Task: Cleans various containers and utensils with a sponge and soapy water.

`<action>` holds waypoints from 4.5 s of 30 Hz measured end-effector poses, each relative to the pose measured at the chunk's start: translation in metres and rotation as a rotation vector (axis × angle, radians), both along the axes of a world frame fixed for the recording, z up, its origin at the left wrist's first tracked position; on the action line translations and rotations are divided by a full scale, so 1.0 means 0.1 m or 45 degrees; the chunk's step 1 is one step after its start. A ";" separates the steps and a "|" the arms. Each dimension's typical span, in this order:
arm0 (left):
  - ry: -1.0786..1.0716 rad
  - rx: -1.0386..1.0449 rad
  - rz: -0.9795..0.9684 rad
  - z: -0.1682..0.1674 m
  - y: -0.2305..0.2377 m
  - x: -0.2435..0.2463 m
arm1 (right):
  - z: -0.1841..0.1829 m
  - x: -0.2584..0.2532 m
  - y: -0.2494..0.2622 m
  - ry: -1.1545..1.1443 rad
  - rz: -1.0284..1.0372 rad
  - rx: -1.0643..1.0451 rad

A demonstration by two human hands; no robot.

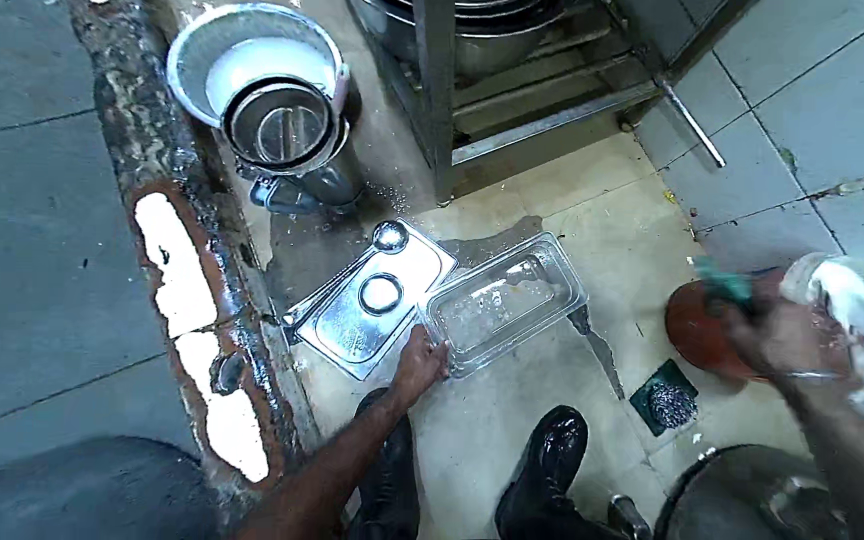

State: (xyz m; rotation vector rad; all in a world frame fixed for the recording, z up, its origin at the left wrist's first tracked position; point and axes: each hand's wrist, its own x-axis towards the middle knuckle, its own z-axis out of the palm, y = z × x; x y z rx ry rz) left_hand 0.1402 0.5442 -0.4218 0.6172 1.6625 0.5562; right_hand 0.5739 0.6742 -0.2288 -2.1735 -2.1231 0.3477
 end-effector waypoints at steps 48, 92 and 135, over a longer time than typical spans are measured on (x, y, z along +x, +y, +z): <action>0.108 0.031 -0.378 0.10 1.20 0.39 | -1.78 -0.88 -0.81 -0.449 0.509 -0.923; 0.526 0.020 -0.889 0.07 0.86 0.39 | -1.68 -2.55 -1.20 -0.133 0.427 -0.915; 0.084 0.021 0.096 -0.01 0.77 0.02 | -1.68 -2.77 -0.82 -0.077 0.012 -1.074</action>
